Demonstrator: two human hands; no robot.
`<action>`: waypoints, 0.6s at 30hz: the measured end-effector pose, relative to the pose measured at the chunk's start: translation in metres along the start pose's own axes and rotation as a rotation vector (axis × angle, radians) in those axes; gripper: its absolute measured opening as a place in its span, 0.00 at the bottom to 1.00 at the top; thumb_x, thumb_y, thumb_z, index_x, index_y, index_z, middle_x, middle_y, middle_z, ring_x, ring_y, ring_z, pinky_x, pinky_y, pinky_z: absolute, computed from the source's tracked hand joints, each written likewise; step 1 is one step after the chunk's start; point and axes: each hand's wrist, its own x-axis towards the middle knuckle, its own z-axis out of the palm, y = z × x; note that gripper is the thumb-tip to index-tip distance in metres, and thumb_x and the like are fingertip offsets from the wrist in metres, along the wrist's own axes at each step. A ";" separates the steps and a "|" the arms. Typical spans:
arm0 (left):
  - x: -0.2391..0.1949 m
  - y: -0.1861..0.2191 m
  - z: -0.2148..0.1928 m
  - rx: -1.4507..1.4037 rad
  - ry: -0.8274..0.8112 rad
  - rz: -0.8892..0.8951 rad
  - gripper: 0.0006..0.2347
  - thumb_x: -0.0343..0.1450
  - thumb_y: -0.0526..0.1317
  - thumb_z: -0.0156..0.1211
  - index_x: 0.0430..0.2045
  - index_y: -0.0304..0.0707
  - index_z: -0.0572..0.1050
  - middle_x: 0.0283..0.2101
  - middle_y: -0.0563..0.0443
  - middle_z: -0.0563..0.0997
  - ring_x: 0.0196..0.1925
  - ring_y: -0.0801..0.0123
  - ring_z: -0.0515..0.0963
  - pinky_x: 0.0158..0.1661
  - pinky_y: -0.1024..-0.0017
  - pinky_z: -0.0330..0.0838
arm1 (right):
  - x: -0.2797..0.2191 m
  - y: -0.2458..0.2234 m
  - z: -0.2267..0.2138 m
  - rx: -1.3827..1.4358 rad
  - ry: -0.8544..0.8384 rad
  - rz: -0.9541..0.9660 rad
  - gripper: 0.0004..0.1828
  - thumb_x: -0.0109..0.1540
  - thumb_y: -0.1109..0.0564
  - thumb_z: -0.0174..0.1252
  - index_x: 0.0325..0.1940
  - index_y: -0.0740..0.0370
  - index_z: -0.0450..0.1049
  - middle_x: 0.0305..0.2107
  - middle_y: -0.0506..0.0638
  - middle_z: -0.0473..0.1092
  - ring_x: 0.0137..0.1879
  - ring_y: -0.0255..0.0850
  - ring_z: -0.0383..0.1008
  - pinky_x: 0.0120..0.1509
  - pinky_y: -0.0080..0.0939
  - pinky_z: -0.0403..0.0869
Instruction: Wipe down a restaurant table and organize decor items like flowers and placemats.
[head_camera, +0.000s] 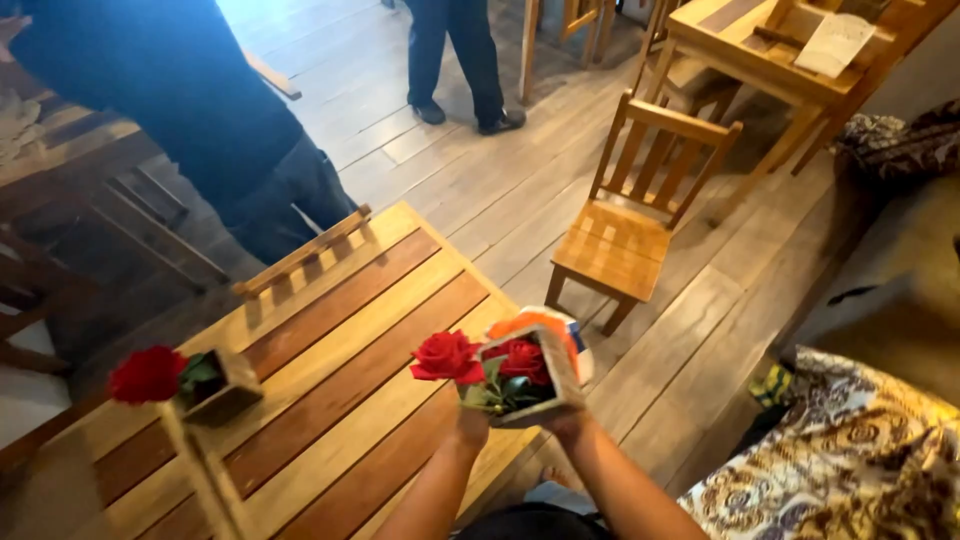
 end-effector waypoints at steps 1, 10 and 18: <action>0.012 -0.002 0.004 -0.003 0.004 0.005 0.25 0.77 0.53 0.46 0.67 0.39 0.63 0.64 0.50 0.74 0.64 0.63 0.75 0.62 0.61 0.71 | 0.004 -0.006 -0.013 -0.002 -0.002 0.006 0.32 0.69 0.39 0.46 0.73 0.57 0.60 0.67 0.58 0.63 0.71 0.53 0.66 0.76 0.58 0.64; 0.066 0.018 0.025 -0.183 0.160 0.120 0.26 0.78 0.54 0.44 0.69 0.39 0.58 0.61 0.43 0.73 0.61 0.59 0.75 0.61 0.56 0.70 | 0.040 -0.042 -0.111 -0.130 -0.004 0.403 0.32 0.65 0.42 0.49 0.73 0.50 0.62 0.66 0.47 0.68 0.69 0.44 0.69 0.70 0.56 0.69; 0.060 0.007 0.009 -0.185 0.328 0.090 0.24 0.77 0.53 0.44 0.68 0.47 0.60 0.56 0.45 0.74 0.56 0.56 0.77 0.55 0.51 0.73 | 0.043 -0.040 -0.167 -0.363 0.029 0.731 0.27 0.67 0.46 0.46 0.72 0.50 0.64 0.65 0.42 0.70 0.69 0.36 0.71 0.75 0.42 0.68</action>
